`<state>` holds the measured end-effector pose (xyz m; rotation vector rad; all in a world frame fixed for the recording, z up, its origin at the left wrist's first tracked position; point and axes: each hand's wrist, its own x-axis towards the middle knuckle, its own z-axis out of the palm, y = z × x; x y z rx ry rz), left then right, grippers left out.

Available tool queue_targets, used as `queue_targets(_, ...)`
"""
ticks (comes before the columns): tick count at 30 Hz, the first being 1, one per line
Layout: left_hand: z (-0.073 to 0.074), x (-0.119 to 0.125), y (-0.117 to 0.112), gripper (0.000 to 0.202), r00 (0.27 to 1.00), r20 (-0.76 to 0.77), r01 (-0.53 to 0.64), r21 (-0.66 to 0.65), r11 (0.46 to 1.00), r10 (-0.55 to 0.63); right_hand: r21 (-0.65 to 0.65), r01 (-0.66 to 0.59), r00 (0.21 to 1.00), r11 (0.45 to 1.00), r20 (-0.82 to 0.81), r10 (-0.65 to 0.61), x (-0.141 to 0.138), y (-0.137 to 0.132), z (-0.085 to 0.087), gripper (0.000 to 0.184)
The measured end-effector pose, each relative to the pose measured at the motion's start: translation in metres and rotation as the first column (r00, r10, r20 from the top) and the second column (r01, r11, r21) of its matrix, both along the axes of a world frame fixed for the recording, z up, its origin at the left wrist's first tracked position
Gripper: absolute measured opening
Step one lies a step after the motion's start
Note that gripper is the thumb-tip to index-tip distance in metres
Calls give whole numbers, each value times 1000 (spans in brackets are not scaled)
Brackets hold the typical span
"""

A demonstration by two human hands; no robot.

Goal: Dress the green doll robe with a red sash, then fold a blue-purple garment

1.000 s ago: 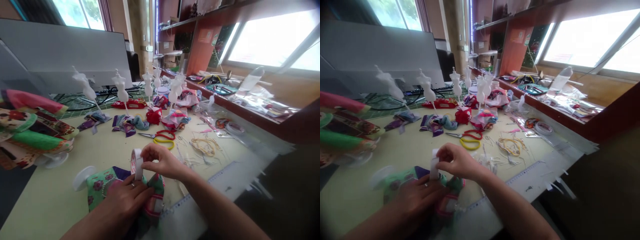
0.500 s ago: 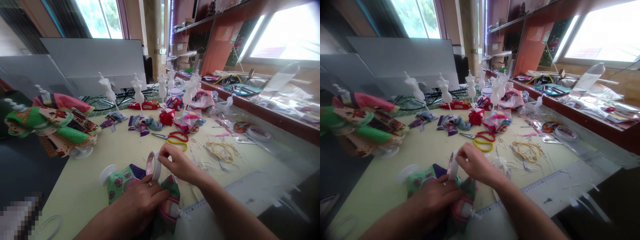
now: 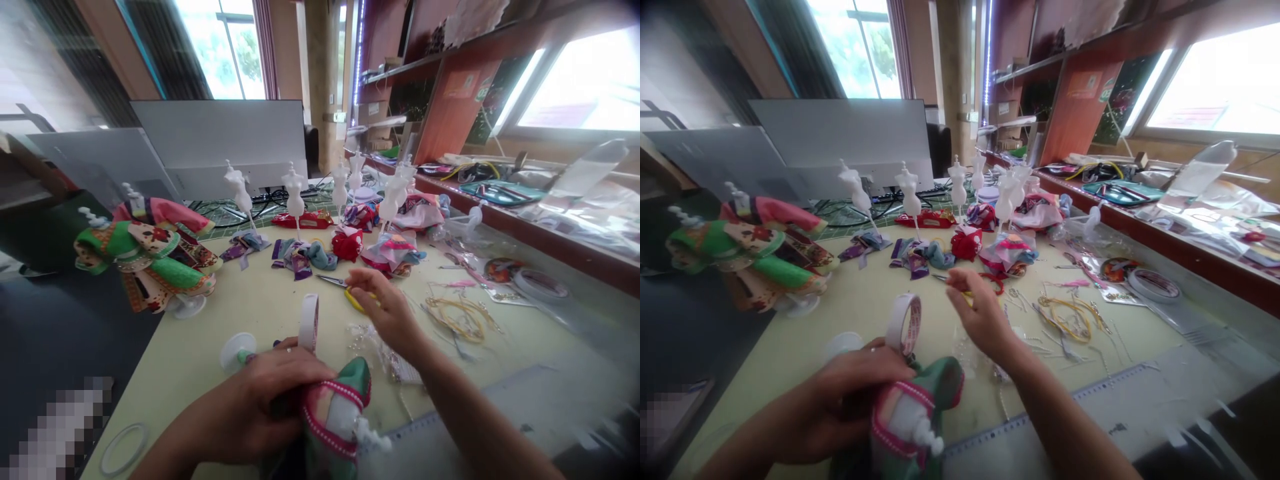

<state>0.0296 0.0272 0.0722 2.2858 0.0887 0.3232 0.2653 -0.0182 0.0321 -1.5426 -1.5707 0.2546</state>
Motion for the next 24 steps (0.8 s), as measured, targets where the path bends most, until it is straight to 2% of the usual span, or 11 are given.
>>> queue_targets(2, 4, -7, 4, 47, 998, 70, -2, -59, 998, 6, -148, 87, 979, 985, 194, -57, 20, 9, 0, 24)
queue_targets(5, 6, -18, 11, 42, 988, 150, 5, -177, 984, 22, -267, 147, 939, 952, 339, -50, 47, 23, -8, 23)
queue_targets(7, 5, -23, 15, 38, 989, 149, 21, -292, 956, 23, -353, 178, 905, 919, 425, -12, 57, 33, -17, 20)
queue_targets(11, 3, -31, 21, 38, 988, 152, 58, -506, 861, 23, -473, 197, 846, 859, 525, 94, 65, 49, -36, 25)
queue_targets(15, 3, -33, 23, 36, 988, 153, 63, -592, 803, 35, -515, 201, 830, 833, 542, 134, 70, 55, -42, 24)
queue_targets(17, 4, -33, 23, 38, 988, 149, 65, -586, 807, 29, -517, 212, 839, 829, 531, 117, 74, 51, -39, 25)
queue_targets(20, 5, -32, 24, 40, 992, 128, 56, -523, 851, 14, -535, 197, 876, 821, 473, 98, 79, 36, -27, 25)
queue_targets(24, 5, -30, 24, 41, 989, 147, 65, -460, 886, 3, -618, 17, 928, 786, 303, 218, 78, 3, 7, 34)
